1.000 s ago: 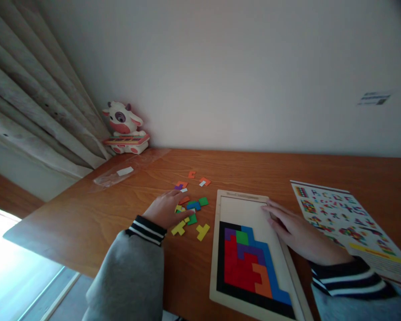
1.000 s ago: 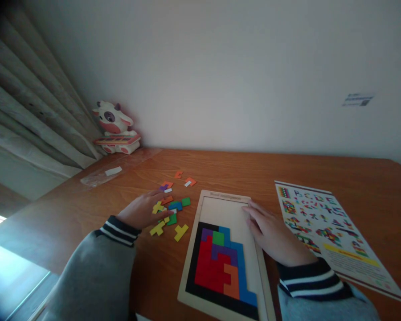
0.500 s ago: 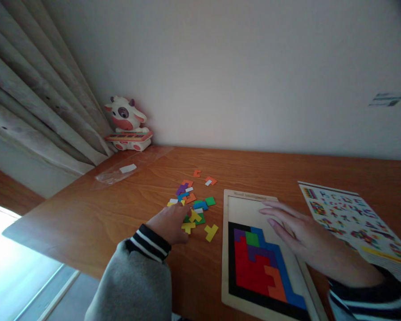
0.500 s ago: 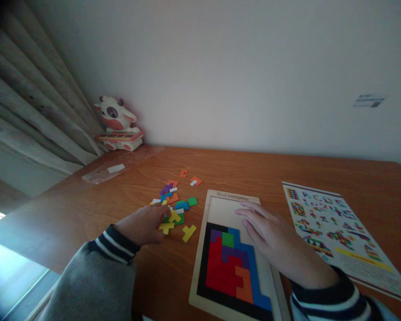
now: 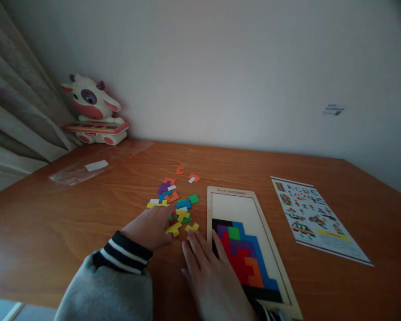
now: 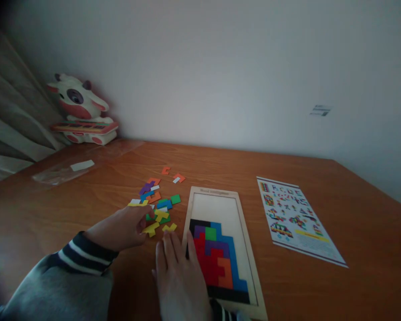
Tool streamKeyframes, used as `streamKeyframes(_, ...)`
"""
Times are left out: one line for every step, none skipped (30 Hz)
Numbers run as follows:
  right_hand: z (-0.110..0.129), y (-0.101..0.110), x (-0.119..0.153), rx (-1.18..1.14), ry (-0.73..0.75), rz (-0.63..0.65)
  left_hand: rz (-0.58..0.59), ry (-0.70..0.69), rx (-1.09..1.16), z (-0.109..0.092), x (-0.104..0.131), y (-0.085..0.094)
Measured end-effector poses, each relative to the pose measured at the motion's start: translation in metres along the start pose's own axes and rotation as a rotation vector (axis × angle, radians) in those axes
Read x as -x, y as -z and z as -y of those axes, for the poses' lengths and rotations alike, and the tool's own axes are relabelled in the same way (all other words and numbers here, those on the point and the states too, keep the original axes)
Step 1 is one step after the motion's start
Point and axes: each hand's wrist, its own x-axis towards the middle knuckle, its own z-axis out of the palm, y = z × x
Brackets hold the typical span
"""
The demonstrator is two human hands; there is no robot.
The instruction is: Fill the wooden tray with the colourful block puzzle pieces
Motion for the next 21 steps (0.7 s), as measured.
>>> streamKeyframes(0.003, -0.003, -0.001, 0.003, 0.005, -0.011, -0.006, -0.007, 0.005, 0.000, 0.000, -0.001)
streamKeyframes(0.006, -0.005, -0.003, 0.004, 0.009, -0.019, -0.016, -0.017, 0.012, 0.000, 0.000, -0.002)
streamKeyframes(0.007, -0.005, -0.004, 0.003, 0.008, -0.024, -0.027, -0.027, 0.019, 0.000, 0.000, -0.003)
streamKeyframes(0.009, -0.004, -0.006, 0.000, 0.002, -0.026, -0.036, -0.030, 0.022, 0.000, 0.000, -0.003)
streamKeyframes(0.010, -0.003, -0.008, -0.002, -0.013, -0.023, -0.042, -0.027, 0.020, -0.001, 0.000, -0.003)
streamKeyframes(0.010, -0.002, -0.010, -0.001, -0.037, -0.019, -0.040, -0.024, 0.012, -0.001, 0.000, -0.003)
streamKeyframes(0.011, 0.000, -0.011, 0.004, -0.064, -0.018, -0.033, -0.017, -0.003, -0.002, -0.001, -0.003)
streamKeyframes(0.012, 0.000, -0.012, 0.010, -0.089, -0.019, -0.027, -0.010, -0.018, -0.002, -0.001, -0.004)
streamKeyframes(0.013, 0.001, -0.013, 0.015, -0.108, -0.022, -0.023, -0.007, -0.030, -0.002, -0.001, -0.005)
streamKeyframes(0.013, 0.001, -0.012, 0.018, -0.113, -0.027, -0.023, -0.007, -0.037, -0.001, -0.002, -0.006)
streamKeyframes(0.014, 0.001, -0.012, 0.015, -0.106, -0.034, -0.023, -0.006, -0.038, 0.000, -0.002, -0.007)
streamKeyframes(0.014, 0.000, -0.011, 0.006, -0.092, -0.044, -0.025, -0.002, -0.034, 0.001, -0.003, -0.009)
streamKeyframes(0.014, -0.001, -0.009, -0.009, -0.076, -0.060, -0.025, 0.004, -0.027, 0.002, -0.003, -0.011)
streamKeyframes(0.015, -0.001, -0.007, -0.025, -0.063, -0.086, -0.023, 0.010, -0.021, 0.003, -0.004, -0.013)
streamKeyframes(0.015, -0.002, -0.006, -0.044, -0.054, -0.117, -0.018, 0.016, -0.016, 0.004, -0.004, -0.014)
streamKeyframes(0.014, -0.003, -0.004, -0.065, -0.046, -0.146, -0.005, 0.021, -0.010, 0.004, -0.004, -0.014)
streamKeyframes(0.014, -0.004, -0.003, -0.087, -0.040, -0.168, 0.015, 0.027, -0.004, 0.004, -0.004, -0.013)
streamKeyframes(0.013, -0.005, -0.001, -0.108, -0.033, -0.183, 0.038, 0.038, 0.003, 0.003, -0.004, -0.012)
streamKeyframes(0.012, -0.005, 0.000, -0.128, -0.027, -0.189, 0.061, 0.050, 0.009, 0.001, -0.004, -0.010)
streamKeyframes(0.011, -0.006, 0.000, -0.142, -0.022, -0.192, 0.081, 0.062, 0.015, -0.001, -0.005, -0.008)
streamKeyframes(0.010, -0.006, 0.001, -0.151, -0.019, -0.198, 0.097, 0.072, 0.018, -0.003, -0.005, -0.006)
